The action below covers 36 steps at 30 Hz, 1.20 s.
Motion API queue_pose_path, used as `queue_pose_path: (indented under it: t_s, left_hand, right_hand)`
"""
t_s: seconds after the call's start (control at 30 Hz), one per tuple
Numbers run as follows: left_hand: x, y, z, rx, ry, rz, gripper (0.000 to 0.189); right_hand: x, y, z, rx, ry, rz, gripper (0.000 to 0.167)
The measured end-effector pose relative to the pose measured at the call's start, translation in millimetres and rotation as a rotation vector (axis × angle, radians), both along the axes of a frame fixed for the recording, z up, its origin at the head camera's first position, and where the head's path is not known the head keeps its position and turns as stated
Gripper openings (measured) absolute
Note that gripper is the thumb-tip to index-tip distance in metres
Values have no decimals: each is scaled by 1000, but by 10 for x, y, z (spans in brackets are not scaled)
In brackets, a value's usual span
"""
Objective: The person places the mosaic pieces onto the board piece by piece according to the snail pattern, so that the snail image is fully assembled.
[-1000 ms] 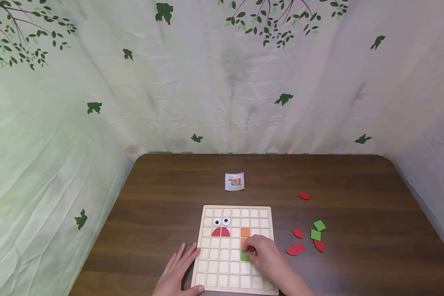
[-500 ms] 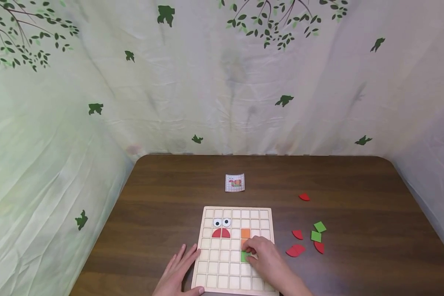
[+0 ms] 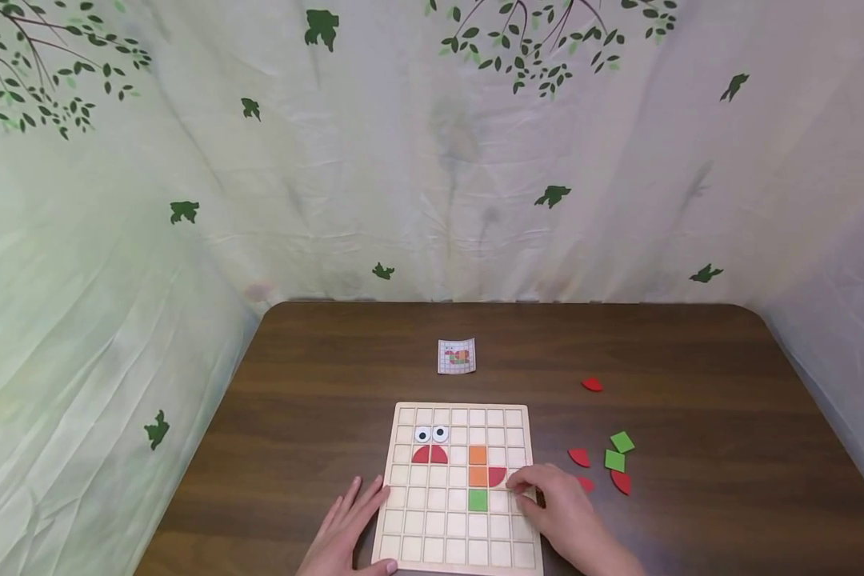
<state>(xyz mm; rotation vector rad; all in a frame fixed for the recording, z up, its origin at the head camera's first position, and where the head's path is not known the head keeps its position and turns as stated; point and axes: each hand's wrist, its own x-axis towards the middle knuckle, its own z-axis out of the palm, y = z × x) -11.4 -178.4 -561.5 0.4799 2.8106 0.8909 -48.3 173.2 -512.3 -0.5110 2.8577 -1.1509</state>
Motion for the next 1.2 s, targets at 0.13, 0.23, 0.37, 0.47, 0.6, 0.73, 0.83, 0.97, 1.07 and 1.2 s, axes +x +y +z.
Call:
queue_pose_path:
  t_s: [0.13, 0.23, 0.37, 0.47, 0.6, 0.73, 0.83, 0.97, 1.07, 1.2]
  left_hand:
    - [-1, 1, 3, -5, -8, 2, 89]
    - [0, -1, -7, -15, 11, 0, 89]
    - [3, -5, -16, -13, 34, -3, 89]
    - [6, -5, -14, -9, 35, -3, 89]
    - [7, -4, -14, -13, 31, -4, 89]
    - [6, -5, -21, -17, 31, -6, 89]
    - [6, -4, -21, -20, 25, -5, 89]
    - [4, -1, -23, -22, 24, -6, 88]
    - [7, 0, -27, -23, 42, -9, 88]
    - [17, -5, -32, -32, 72, -11, 87]
  right_hand:
    - [16, 174, 24, 78, -46, -49, 32]
    - [32, 300, 38, 115, -82, -85, 33]
    - [66, 449, 26, 147, -9, -95, 39]
    - [76, 531, -18, 171, 87, -72, 43]
    - [60, 584, -84, 171, 138, -46, 46]
    - [24, 597, -103, 118, 72, -10, 44]
    - [-4, 603, -94, 73, -4, -1, 41]
    - [-21, 615, -75, 69, -50, -35, 38]
    - [-26, 623, -66, 116, -64, -77, 36]
    - [-33, 640, -76, 153, -67, -93, 33]
